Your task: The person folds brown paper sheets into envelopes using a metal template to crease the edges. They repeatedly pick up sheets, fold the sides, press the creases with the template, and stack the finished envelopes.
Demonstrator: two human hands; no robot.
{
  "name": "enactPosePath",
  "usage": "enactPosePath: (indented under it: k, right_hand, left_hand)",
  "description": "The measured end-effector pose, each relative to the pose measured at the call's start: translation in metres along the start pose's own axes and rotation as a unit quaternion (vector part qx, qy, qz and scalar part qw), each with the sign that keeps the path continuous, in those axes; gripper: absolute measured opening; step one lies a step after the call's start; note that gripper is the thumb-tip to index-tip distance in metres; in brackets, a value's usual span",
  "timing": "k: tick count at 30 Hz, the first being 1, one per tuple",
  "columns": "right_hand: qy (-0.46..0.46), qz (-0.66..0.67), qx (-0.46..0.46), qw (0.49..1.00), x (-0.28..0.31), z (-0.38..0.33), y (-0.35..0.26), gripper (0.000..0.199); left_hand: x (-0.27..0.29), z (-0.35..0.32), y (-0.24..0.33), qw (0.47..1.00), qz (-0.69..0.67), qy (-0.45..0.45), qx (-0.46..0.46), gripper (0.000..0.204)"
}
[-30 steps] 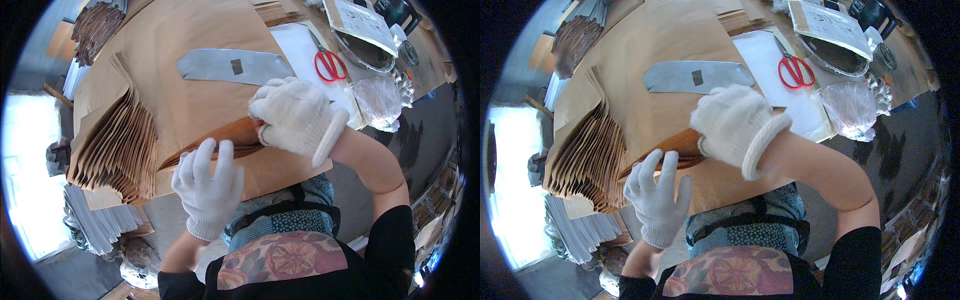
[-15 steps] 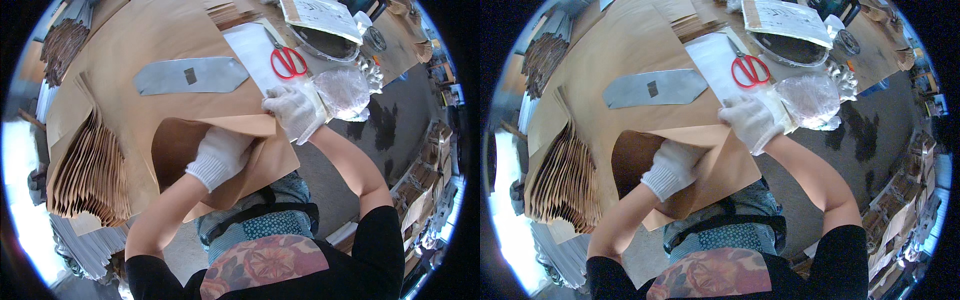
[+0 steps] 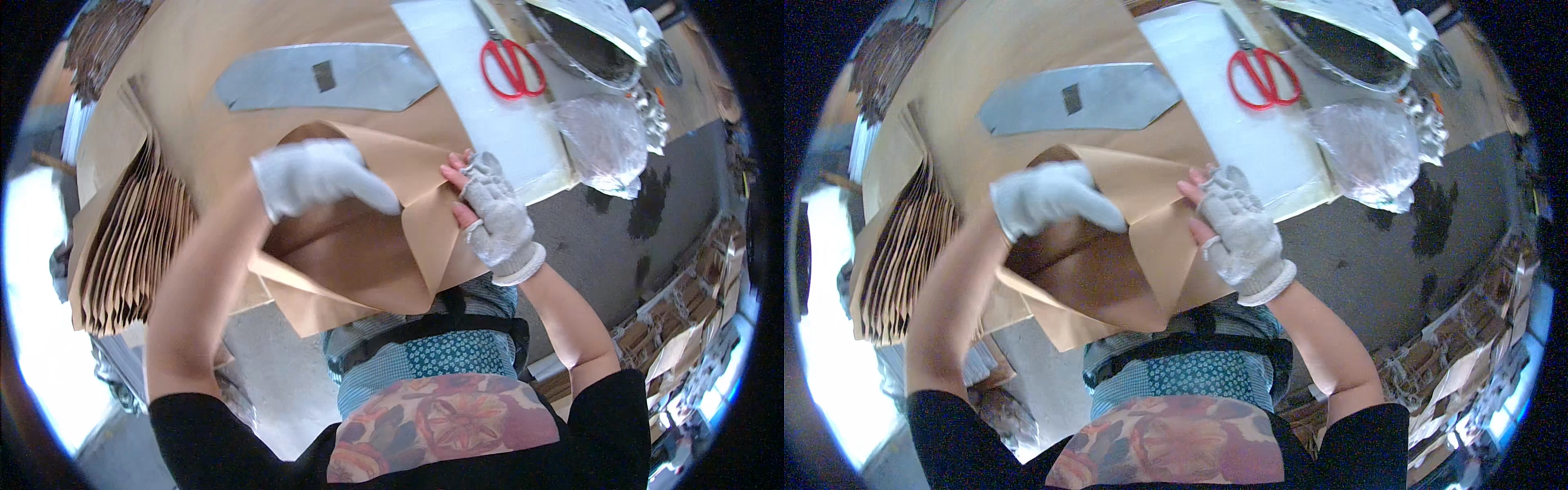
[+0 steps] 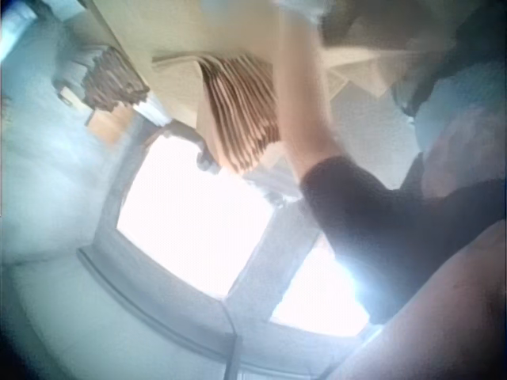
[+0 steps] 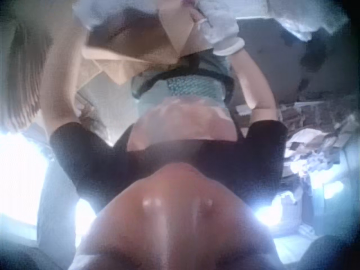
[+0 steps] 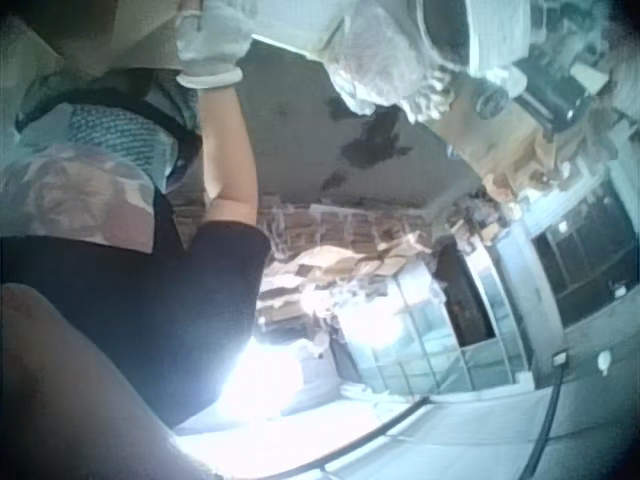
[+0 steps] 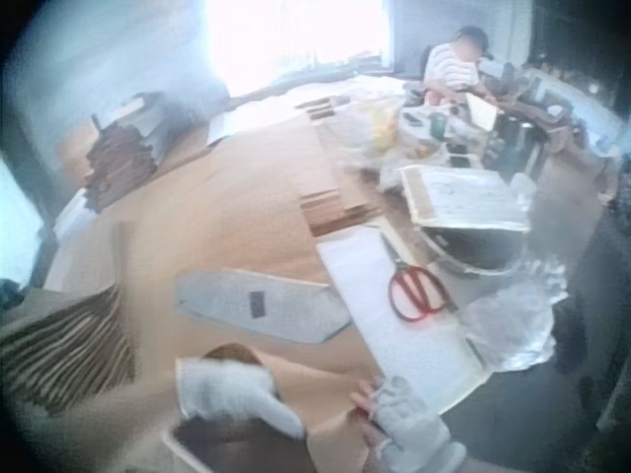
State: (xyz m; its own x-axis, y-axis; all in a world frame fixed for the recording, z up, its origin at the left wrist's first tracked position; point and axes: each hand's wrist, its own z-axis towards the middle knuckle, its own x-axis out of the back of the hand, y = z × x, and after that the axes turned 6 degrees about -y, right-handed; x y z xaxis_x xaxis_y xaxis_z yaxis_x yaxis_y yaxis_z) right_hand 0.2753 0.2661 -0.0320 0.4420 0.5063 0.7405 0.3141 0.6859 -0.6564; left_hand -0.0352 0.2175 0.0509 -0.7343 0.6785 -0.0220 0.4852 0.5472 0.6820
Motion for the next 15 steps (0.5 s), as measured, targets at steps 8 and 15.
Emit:
enactPosePath:
  k: [8, 15]
  right_hand:
    - [-0.060, -0.147, 0.012, 0.987, -0.013, 0.002, -0.014, 0.064]
    - [-0.139, -0.220, 0.217, 0.941, -0.046, -0.041, -0.039, 0.061]
  left_hand:
    - [0.001, 0.007, -0.036, 0.930, 0.096, 0.344, 0.087, 0.048]
    - [-0.012, 0.026, -0.031, 0.877, 0.221, 0.404, 0.136, 0.051]
